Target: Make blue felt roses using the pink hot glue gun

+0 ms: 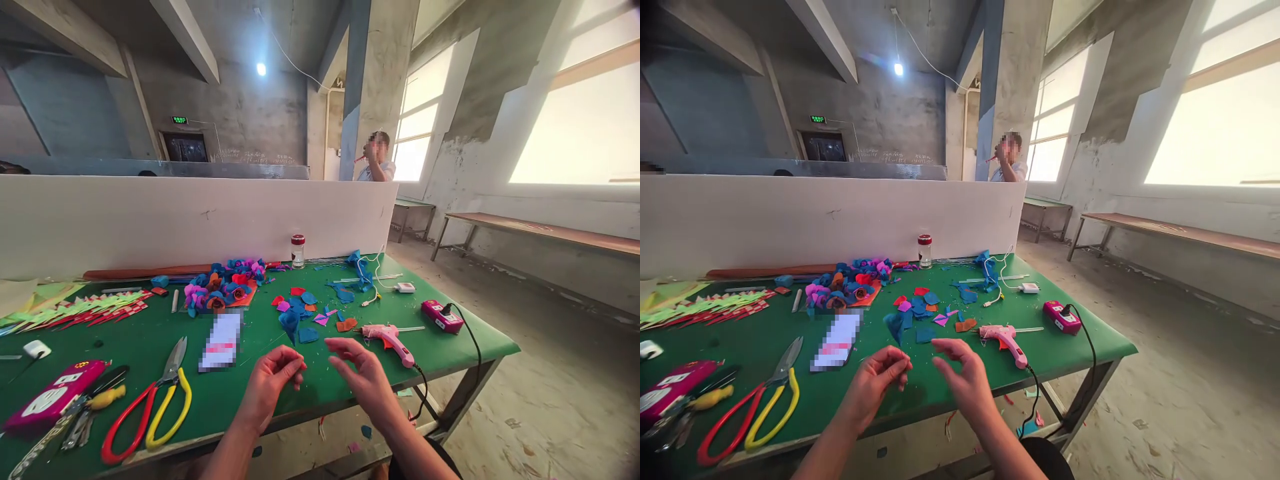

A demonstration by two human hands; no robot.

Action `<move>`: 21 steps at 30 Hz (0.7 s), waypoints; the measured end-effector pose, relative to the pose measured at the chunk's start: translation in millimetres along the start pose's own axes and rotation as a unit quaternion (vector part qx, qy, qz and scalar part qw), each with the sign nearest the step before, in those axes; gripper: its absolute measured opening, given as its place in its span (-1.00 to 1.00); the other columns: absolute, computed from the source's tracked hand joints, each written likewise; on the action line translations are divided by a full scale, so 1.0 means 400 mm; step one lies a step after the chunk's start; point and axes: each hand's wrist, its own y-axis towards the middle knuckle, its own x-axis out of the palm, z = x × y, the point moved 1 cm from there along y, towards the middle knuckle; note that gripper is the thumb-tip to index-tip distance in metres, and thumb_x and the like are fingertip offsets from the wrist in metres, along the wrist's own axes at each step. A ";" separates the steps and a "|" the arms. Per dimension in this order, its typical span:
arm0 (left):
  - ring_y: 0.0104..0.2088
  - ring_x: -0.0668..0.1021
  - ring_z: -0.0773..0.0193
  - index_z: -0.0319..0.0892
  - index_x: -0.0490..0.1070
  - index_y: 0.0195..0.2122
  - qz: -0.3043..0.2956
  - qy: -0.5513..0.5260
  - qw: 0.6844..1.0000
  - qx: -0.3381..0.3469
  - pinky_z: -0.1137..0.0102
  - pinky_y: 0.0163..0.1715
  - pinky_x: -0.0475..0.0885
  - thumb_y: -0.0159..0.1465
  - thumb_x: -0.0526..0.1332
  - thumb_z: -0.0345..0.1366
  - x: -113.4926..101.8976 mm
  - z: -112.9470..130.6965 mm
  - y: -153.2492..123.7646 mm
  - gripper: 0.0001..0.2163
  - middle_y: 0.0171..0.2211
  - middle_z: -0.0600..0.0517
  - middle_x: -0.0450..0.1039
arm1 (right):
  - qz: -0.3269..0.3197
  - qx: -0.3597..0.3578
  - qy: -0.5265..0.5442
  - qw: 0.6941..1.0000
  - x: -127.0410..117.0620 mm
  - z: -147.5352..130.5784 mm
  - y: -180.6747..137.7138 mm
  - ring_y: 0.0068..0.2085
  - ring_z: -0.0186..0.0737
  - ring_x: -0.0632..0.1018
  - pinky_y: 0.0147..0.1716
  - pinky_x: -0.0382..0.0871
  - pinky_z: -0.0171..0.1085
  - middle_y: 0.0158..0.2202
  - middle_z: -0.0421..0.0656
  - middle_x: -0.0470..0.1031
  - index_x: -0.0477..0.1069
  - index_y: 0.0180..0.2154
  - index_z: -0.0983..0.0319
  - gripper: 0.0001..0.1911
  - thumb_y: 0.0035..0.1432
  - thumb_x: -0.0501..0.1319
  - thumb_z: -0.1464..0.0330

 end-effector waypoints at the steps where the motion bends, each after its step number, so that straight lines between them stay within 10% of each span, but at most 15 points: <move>1: -0.54 0.43 0.32 -0.17 0.49 -0.46 -0.004 0.019 1.000 0.016 0.42 -0.51 0.35 0.10 0.35 -0.15 0.002 0.000 -0.004 -0.81 -0.54 0.04 0.44 | -0.009 -0.006 -0.001 1.000 0.019 -0.015 0.005 -0.11 -0.07 0.52 -0.08 0.39 -0.14 -0.18 -0.09 0.55 0.54 -0.12 0.14 -0.71 0.09 0.31 0.24; 21: -0.49 0.47 0.25 -0.10 0.45 -0.45 -0.055 0.066 0.996 0.037 0.40 -0.46 0.38 0.05 0.38 -0.15 0.041 -0.002 -0.080 -0.82 -0.50 0.06 0.47 | -0.017 -0.096 -0.147 0.984 0.056 -0.082 -0.042 -0.38 -0.19 0.45 -0.34 0.32 -0.23 -0.50 -0.20 0.47 0.53 -0.53 0.10 -0.84 0.08 0.31 0.28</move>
